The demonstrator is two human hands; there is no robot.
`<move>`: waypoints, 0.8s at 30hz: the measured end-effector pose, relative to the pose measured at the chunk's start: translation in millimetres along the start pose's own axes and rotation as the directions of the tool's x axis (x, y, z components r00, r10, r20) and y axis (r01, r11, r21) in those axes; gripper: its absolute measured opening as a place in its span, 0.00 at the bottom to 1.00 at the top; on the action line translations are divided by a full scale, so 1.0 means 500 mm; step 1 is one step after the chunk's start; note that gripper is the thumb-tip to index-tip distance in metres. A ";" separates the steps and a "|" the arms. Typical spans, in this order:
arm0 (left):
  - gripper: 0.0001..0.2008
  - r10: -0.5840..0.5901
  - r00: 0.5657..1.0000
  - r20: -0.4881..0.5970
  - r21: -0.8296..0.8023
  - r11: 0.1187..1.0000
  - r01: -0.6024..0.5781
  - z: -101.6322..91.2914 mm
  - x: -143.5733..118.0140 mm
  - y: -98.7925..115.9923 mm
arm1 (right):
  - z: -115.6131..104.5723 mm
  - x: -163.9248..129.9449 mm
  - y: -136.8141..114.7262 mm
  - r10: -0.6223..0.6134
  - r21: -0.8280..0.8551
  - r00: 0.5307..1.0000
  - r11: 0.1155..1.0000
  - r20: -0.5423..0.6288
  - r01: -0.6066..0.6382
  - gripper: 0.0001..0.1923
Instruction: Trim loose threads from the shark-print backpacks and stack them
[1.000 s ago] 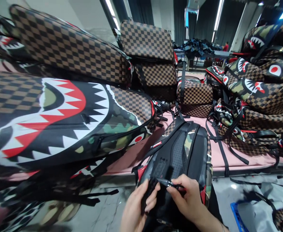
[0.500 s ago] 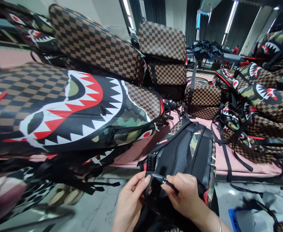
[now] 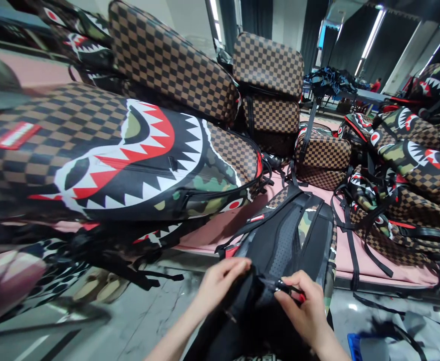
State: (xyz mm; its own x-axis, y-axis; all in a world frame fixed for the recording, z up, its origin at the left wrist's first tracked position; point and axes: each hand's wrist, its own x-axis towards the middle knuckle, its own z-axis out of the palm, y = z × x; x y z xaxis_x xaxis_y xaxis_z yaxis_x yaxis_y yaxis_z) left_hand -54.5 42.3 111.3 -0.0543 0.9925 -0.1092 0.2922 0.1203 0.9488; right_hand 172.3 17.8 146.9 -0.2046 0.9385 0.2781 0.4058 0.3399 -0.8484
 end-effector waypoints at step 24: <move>0.11 0.093 0.939 -0.331 -0.282 0.940 -0.193 0.047 0.076 0.047 | -0.010 0.038 -0.011 0.182 0.137 0.972 0.977 -0.151 -0.162 0.08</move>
State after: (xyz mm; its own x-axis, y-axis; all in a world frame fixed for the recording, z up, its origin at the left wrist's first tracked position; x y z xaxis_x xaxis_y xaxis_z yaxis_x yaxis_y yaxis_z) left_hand -27.4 83.4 122.6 -0.3397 0.9368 0.0841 0.0155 -0.0839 0.9964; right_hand 170.6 33.8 159.2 0.0097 0.9829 0.1838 0.3080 0.1719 -0.9357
